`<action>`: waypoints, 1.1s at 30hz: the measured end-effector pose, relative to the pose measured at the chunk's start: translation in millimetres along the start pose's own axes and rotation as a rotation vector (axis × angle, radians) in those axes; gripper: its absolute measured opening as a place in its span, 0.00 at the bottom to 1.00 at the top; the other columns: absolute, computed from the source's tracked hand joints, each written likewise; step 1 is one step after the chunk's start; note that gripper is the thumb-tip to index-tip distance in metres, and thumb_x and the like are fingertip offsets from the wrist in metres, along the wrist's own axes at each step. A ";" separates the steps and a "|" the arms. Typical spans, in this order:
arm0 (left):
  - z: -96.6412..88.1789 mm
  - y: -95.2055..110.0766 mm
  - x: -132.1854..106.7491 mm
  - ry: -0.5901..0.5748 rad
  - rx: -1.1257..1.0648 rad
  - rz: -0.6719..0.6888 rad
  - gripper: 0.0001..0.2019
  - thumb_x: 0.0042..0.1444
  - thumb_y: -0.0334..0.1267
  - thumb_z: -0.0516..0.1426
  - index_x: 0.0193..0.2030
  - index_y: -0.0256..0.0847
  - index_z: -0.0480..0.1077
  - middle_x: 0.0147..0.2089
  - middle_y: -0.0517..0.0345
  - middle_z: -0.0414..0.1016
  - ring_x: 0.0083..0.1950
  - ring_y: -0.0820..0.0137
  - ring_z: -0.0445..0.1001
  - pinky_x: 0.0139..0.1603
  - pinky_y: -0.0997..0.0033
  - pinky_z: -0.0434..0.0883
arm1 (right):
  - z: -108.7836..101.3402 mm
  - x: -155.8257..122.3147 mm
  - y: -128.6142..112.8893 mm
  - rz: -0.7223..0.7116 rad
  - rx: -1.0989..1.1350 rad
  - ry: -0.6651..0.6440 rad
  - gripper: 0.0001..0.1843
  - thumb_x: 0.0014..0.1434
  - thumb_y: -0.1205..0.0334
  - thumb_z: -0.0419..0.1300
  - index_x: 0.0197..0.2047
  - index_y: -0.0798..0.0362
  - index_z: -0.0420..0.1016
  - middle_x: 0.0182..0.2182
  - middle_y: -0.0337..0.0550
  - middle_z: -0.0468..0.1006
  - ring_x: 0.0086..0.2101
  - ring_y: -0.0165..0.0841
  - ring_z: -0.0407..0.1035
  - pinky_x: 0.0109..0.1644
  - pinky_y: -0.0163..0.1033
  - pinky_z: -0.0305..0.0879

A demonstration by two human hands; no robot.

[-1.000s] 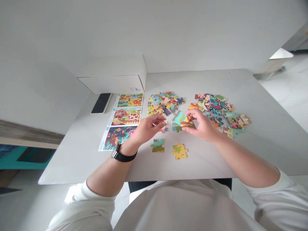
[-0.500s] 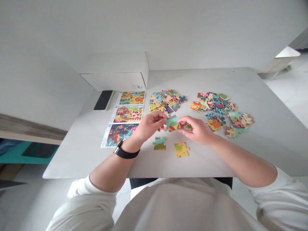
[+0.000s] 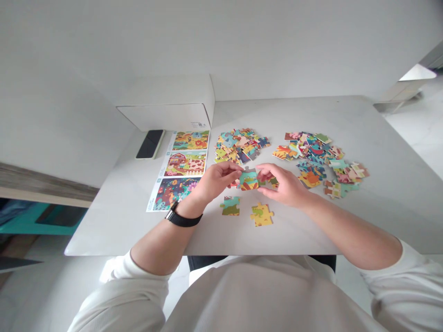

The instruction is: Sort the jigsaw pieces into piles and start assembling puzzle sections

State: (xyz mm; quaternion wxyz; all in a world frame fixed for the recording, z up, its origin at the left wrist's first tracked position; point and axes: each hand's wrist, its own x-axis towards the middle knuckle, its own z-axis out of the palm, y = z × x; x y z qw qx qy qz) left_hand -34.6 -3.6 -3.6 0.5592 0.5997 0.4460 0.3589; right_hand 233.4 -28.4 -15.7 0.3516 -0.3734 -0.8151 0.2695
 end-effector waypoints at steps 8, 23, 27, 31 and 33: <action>0.3 0.0 -0.8 -0.036 0.056 0.005 0.16 0.62 0.51 0.67 0.46 0.39 0.82 0.30 0.59 0.77 0.28 0.75 0.72 0.30 0.74 0.70 | -1.2 1.4 0.8 -0.039 -0.032 -0.064 0.33 0.63 0.61 0.70 0.70 0.41 0.70 0.52 0.46 0.83 0.46 0.42 0.81 0.54 0.50 0.81; 0.0 -6.6 0.6 -0.031 0.125 0.010 0.15 0.63 0.50 0.65 0.47 0.40 0.80 0.32 0.57 0.79 0.31 0.72 0.76 0.32 0.73 0.71 | -1.1 0.2 2.6 -0.012 -0.052 -0.064 0.30 0.62 0.59 0.72 0.65 0.44 0.72 0.50 0.46 0.83 0.46 0.41 0.81 0.53 0.45 0.79; -0.5 -9.8 1.4 -0.029 0.152 0.028 0.14 0.64 0.48 0.64 0.47 0.40 0.80 0.32 0.58 0.79 0.31 0.72 0.76 0.32 0.73 0.71 | -1.6 0.5 2.8 -0.014 -0.070 -0.072 0.30 0.62 0.60 0.72 0.65 0.44 0.72 0.49 0.46 0.83 0.45 0.42 0.81 0.51 0.46 0.80; -0.8 -11.4 1.7 -0.031 0.176 0.036 0.13 0.65 0.48 0.63 0.46 0.41 0.80 0.33 0.58 0.79 0.32 0.71 0.77 0.32 0.73 0.72 | -2.0 0.0 3.5 -0.008 -0.077 -0.083 0.31 0.62 0.59 0.72 0.66 0.43 0.72 0.50 0.46 0.84 0.46 0.43 0.81 0.52 0.47 0.80; -0.7 -10.6 1.5 -0.030 0.181 0.038 0.13 0.65 0.48 0.63 0.46 0.41 0.80 0.34 0.57 0.79 0.32 0.71 0.77 0.33 0.72 0.72 | -2.0 -0.2 3.6 -0.007 -0.075 -0.083 0.31 0.62 0.59 0.72 0.66 0.42 0.72 0.50 0.46 0.84 0.46 0.43 0.81 0.52 0.47 0.80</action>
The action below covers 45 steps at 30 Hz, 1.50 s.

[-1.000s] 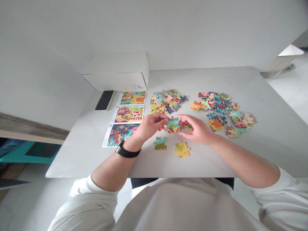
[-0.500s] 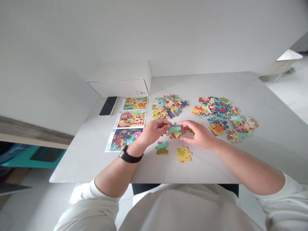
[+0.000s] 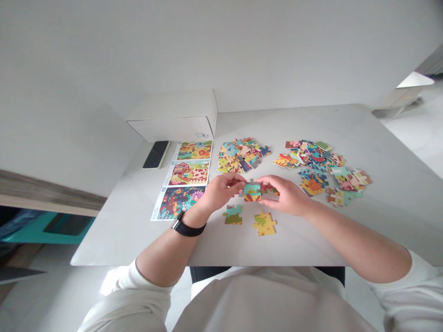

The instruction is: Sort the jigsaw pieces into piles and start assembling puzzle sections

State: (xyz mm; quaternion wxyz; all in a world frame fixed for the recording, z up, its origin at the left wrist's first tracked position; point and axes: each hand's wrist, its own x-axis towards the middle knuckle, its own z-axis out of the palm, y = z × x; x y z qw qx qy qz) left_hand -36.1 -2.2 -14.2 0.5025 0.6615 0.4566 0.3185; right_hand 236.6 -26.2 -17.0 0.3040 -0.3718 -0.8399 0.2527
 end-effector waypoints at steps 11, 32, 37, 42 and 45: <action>1.5 1.6 -0.1 0.015 -0.050 -0.015 0.14 0.63 0.50 0.64 0.46 0.41 0.79 0.35 0.57 0.81 0.32 0.72 0.75 0.32 0.73 0.70 | -0.2 -0.7 -0.5 0.014 -0.014 0.011 0.30 0.62 0.59 0.72 0.66 0.43 0.72 0.47 0.44 0.84 0.46 0.42 0.81 0.53 0.46 0.79; -0.3 3.8 -0.6 0.027 -0.006 0.011 0.13 0.64 0.48 0.63 0.46 0.40 0.80 0.35 0.56 0.81 0.32 0.72 0.74 0.31 0.74 0.68 | -1.0 -0.9 -1.3 0.020 -0.017 0.010 0.31 0.61 0.59 0.72 0.66 0.43 0.72 0.47 0.44 0.84 0.45 0.42 0.82 0.53 0.46 0.80; -1.0 2.7 -0.7 0.015 0.000 0.008 0.14 0.65 0.49 0.63 0.47 0.40 0.81 0.34 0.56 0.80 0.33 0.70 0.77 0.33 0.72 0.71 | -1.4 -0.3 -2.3 0.024 -0.013 0.009 0.30 0.61 0.59 0.72 0.65 0.43 0.73 0.47 0.44 0.84 0.46 0.42 0.82 0.53 0.46 0.80; -0.3 5.1 -1.2 0.026 -0.014 -0.003 0.14 0.65 0.49 0.63 0.46 0.40 0.80 0.34 0.56 0.80 0.33 0.70 0.77 0.34 0.72 0.72 | -1.6 -0.2 -2.8 0.025 -0.008 0.014 0.30 0.61 0.59 0.72 0.65 0.43 0.73 0.46 0.44 0.85 0.45 0.42 0.82 0.53 0.47 0.81; 0.1 8.1 -2.3 0.057 0.044 0.012 0.14 0.66 0.48 0.62 0.46 0.40 0.80 0.34 0.56 0.81 0.32 0.70 0.75 0.33 0.72 0.71 | -1.1 -0.7 -2.0 0.028 -0.002 0.020 0.30 0.61 0.58 0.72 0.65 0.43 0.73 0.48 0.44 0.85 0.46 0.43 0.82 0.54 0.49 0.81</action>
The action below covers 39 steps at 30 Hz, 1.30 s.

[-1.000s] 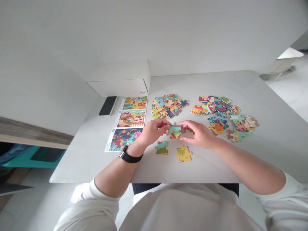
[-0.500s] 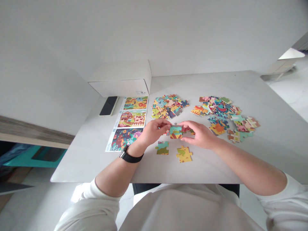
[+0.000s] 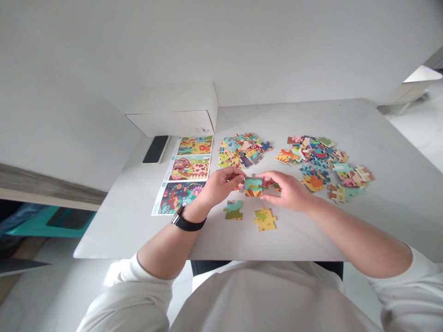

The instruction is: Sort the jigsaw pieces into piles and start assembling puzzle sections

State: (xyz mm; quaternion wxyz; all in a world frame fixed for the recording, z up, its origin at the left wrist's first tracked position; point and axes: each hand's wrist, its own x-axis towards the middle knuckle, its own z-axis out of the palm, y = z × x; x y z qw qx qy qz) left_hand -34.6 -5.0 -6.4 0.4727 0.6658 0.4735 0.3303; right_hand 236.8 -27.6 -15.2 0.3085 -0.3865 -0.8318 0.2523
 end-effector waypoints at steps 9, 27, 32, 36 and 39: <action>-5.6 10.8 -10.1 -0.045 0.407 0.486 0.26 0.60 0.52 0.71 0.59 0.44 0.74 0.62 0.42 0.78 0.66 0.52 0.75 0.65 0.52 0.74 | -1.9 1.1 -0.8 -0.004 0.014 0.002 0.28 0.61 0.58 0.72 0.63 0.45 0.73 0.50 0.48 0.84 0.45 0.43 0.82 0.52 0.49 0.82; -60.1 25.5 -75.6 0.098 0.601 0.426 0.20 0.63 0.43 0.68 0.60 0.46 0.76 0.62 0.49 0.81 0.65 0.55 0.78 0.69 0.53 0.72 | -1.6 -2.4 -23.3 -0.259 -0.149 -0.146 0.15 0.71 0.59 0.63 0.58 0.45 0.83 0.54 0.51 0.83 0.56 0.49 0.77 0.63 0.59 0.74; -55.2 -6.4 -134.8 0.049 0.643 0.308 0.17 0.64 0.44 0.67 0.59 0.48 0.78 0.60 0.50 0.83 0.63 0.56 0.80 0.68 0.54 0.75 | 22.0 -10.8 -29.0 -0.365 -0.297 -0.265 0.17 0.72 0.59 0.64 0.60 0.48 0.84 0.56 0.53 0.82 0.57 0.51 0.74 0.63 0.60 0.72; -48.5 -17.8 -161.5 -0.020 0.633 0.252 0.15 0.66 0.46 0.65 0.57 0.49 0.79 0.62 0.50 0.81 0.62 0.58 0.81 0.67 0.55 0.76 | 38.8 -15.8 -28.6 -0.437 -0.357 -0.290 0.20 0.73 0.57 0.63 0.64 0.50 0.82 0.59 0.56 0.81 0.58 0.52 0.71 0.63 0.60 0.70; -45.9 -20.7 -165.9 -0.067 0.642 0.232 0.14 0.67 0.45 0.65 0.58 0.49 0.80 0.63 0.51 0.81 0.62 0.58 0.81 0.66 0.57 0.76 | 46.5 -17.2 -26.0 -0.465 -0.392 -0.304 0.22 0.73 0.53 0.64 0.66 0.49 0.81 0.62 0.56 0.79 0.60 0.52 0.69 0.64 0.60 0.68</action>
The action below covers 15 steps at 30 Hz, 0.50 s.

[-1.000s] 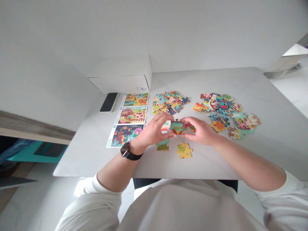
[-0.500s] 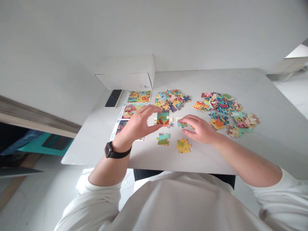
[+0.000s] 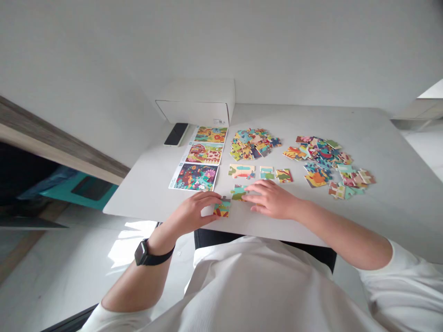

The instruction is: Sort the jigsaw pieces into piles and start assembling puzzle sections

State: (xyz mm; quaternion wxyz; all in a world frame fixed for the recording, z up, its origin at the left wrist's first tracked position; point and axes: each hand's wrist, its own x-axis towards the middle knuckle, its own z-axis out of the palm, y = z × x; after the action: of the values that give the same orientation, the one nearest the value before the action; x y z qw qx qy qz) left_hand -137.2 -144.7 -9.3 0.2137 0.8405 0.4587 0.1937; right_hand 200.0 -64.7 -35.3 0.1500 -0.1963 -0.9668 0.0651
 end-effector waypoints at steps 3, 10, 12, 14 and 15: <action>3.9 -3.4 3.7 -0.035 0.011 0.011 0.14 0.67 0.45 0.65 0.57 0.49 0.80 0.64 0.52 0.81 0.61 0.58 0.81 0.66 0.58 0.76 | 3.9 -0.1 3.6 -0.005 -0.020 -0.018 0.21 0.73 0.53 0.63 0.65 0.49 0.82 0.61 0.56 0.80 0.59 0.50 0.68 0.64 0.58 0.67; 11.3 -10.9 18.0 -0.057 0.037 0.055 0.13 0.68 0.45 0.64 0.57 0.50 0.81 0.64 0.54 0.80 0.61 0.59 0.81 0.65 0.59 0.75 | -1.0 -1.0 13.9 0.052 -0.007 -0.023 0.18 0.73 0.53 0.63 0.60 0.50 0.84 0.58 0.53 0.82 0.58 0.50 0.71 0.64 0.57 0.67; 11.3 -11.2 20.4 -0.072 0.040 0.065 0.13 0.68 0.45 0.64 0.56 0.51 0.81 0.65 0.54 0.80 0.61 0.59 0.81 0.65 0.60 0.75 | -2.6 -0.9 14.2 0.064 0.001 -0.031 0.18 0.73 0.54 0.64 0.60 0.50 0.84 0.58 0.53 0.82 0.58 0.50 0.71 0.64 0.57 0.67; 10.6 -11.3 22.6 -0.087 0.046 0.074 0.13 0.68 0.45 0.64 0.56 0.51 0.81 0.65 0.54 0.80 0.61 0.59 0.80 0.65 0.59 0.75 | -4.7 -1.0 14.9 0.069 0.011 -0.032 0.18 0.72 0.54 0.64 0.61 0.50 0.84 0.58 0.53 0.82 0.58 0.50 0.71 0.64 0.58 0.68; 10.1 -11.4 24.1 -0.085 0.060 0.074 0.13 0.68 0.46 0.65 0.57 0.51 0.81 0.65 0.54 0.79 0.61 0.59 0.80 0.65 0.58 0.75 | -6.2 -1.1 15.6 0.074 0.014 -0.027 0.19 0.72 0.55 0.64 0.62 0.50 0.83 0.58 0.54 0.82 0.58 0.50 0.72 0.65 0.58 0.68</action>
State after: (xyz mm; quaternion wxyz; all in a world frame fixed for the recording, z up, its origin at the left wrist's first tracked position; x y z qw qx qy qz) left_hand -127.6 -120.4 -20.7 0.2001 0.8703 0.4236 0.1518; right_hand 208.5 -50.5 -32.6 0.1360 -0.2301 -0.9603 0.0801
